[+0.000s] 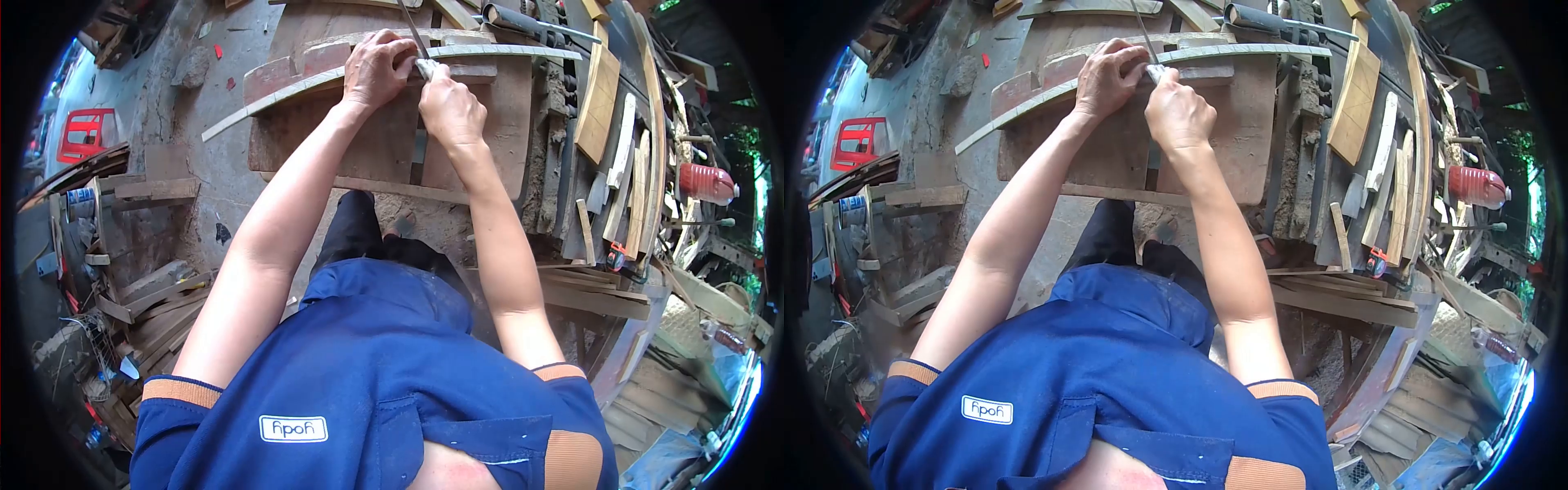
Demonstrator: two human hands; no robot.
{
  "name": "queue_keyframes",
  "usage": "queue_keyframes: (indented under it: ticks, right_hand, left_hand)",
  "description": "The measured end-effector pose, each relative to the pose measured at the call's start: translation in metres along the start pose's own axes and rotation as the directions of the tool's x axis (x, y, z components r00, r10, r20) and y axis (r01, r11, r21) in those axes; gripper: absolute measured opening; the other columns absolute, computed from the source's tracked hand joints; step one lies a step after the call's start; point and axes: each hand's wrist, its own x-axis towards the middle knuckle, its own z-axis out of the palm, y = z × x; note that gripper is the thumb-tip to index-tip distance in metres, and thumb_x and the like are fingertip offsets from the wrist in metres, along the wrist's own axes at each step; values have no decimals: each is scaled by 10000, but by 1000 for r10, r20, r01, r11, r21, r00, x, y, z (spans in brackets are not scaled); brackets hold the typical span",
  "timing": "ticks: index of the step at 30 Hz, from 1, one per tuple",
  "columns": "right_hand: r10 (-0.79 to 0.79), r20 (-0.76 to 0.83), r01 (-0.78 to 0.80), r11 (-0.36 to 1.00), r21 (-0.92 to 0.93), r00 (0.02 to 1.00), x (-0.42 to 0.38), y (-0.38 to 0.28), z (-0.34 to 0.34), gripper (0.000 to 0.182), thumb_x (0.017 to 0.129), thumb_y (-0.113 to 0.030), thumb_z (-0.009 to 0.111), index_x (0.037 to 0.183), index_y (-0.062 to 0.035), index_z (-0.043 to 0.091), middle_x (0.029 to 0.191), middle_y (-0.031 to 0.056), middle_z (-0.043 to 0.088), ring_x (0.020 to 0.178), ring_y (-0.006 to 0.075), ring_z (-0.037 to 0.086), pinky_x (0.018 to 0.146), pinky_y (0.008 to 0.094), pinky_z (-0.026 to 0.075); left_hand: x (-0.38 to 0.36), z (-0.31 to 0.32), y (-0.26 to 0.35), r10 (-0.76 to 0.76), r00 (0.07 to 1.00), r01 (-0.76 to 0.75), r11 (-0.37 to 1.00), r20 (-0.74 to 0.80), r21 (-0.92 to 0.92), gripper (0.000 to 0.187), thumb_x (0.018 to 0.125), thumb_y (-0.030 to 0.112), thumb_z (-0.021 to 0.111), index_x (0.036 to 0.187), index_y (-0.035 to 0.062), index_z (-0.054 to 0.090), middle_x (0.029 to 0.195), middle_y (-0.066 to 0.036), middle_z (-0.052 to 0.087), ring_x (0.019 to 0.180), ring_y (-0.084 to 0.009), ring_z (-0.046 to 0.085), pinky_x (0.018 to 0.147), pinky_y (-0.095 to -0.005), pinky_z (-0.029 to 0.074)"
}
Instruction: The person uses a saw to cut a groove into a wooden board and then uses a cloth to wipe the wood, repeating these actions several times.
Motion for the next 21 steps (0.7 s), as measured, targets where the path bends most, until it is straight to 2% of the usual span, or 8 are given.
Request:
queue_keyframes:
  ticks: [2, 5, 8, 11, 14, 17, 20, 21]
  right_hand:
    - [12, -19, -12, 1000, -15, 1000, -5, -1, -2, 191, 966, -191, 467, 1043, -31, 540, 795, 259, 711, 774, 420, 727, 691, 546, 581]
    - [8, 49, -8, 1000, 16, 999, -38, 7, -15, 201, 960, -180, 468, 1052, -21, 550, 796, 252, 716, 758, 420, 727, 679, 537, 584]
    - [-16, 30, 16, 1000, -7, 999, -40, 5, -22, 220, 959, -173, 464, 1073, -10, 560, 804, 246, 720, 766, 418, 729, 681, 532, 586]
    - [22, 52, -22, 1000, 3, 998, 2, -5, -8, 245, 967, -177, 445, 1089, -2, 564, 864, 257, 725, 835, 417, 730, 747, 523, 581]
    - [43, 75, -43, 999, -3, 996, 0, -6, -10, 236, 968, -184, 445, 1079, -13, 563, 889, 260, 726, 872, 414, 729, 785, 525, 571]
    - [40, 102, -40, 999, -3, 994, -3, -6, -14, 235, 970, -199, 453, 1077, -20, 561, 896, 257, 727, 885, 413, 727, 798, 524, 568]
    - [31, 122, -30, 1000, -5, 992, 5, -8, -12, 246, 967, -224, 479, 1085, -23, 555, 892, 255, 728, 880, 413, 728, 795, 520, 571]
    - [62, 134, -65, 998, 15, 989, 8, -7, -11, 268, 977, -246, 467, 1111, -27, 543, 926, 273, 717, 902, 445, 708, 808, 545, 558]
  left_hand:
    - [-1, -1, 3, -40, 999, 40, 998, 6, -39, 201, 823, 208, 732, 1016, 158, 759, 1029, -38, 677, 1042, -269, 631, 901, -393, 521]
    - [1, -2, 1, -25, 999, 26, 999, 30, -40, 205, 823, 218, 732, 1017, 156, 759, 1034, -42, 679, 1046, -268, 631, 902, -393, 521]
    - [0, -1, 0, 6, 1000, -6, 1000, 1, -22, 209, 827, 222, 726, 1022, 156, 760, 1038, -47, 679, 1052, -266, 632, 905, -392, 521]
    - [-1, 0, 3, -25, 999, 26, 999, 25, -41, 209, 828, 216, 721, 1023, 157, 762, 1047, -47, 680, 1063, -264, 629, 916, -391, 519]
    - [-1, 0, 4, -33, 999, 33, 999, 12, -40, 207, 822, 213, 730, 1019, 161, 765, 1037, -47, 683, 1063, -268, 626, 919, -392, 518]
    - [0, -3, -2, 59, 997, -58, 998, 40, -20, 193, 821, 213, 736, 1006, 167, 765, 1018, -39, 684, 1057, -269, 621, 921, -393, 516]
    - [-1, -3, 1, 12, 998, -11, 1000, 60, -15, 228, 829, 211, 733, 1045, 140, 748, 1053, -51, 683, 1084, -274, 623, 930, -391, 512]
    - [0, -1, 3, -13, 999, 14, 1000, 41, -22, 232, 830, 208, 732, 1051, 140, 744, 1057, -46, 680, 1082, -274, 621, 929, -391, 514]
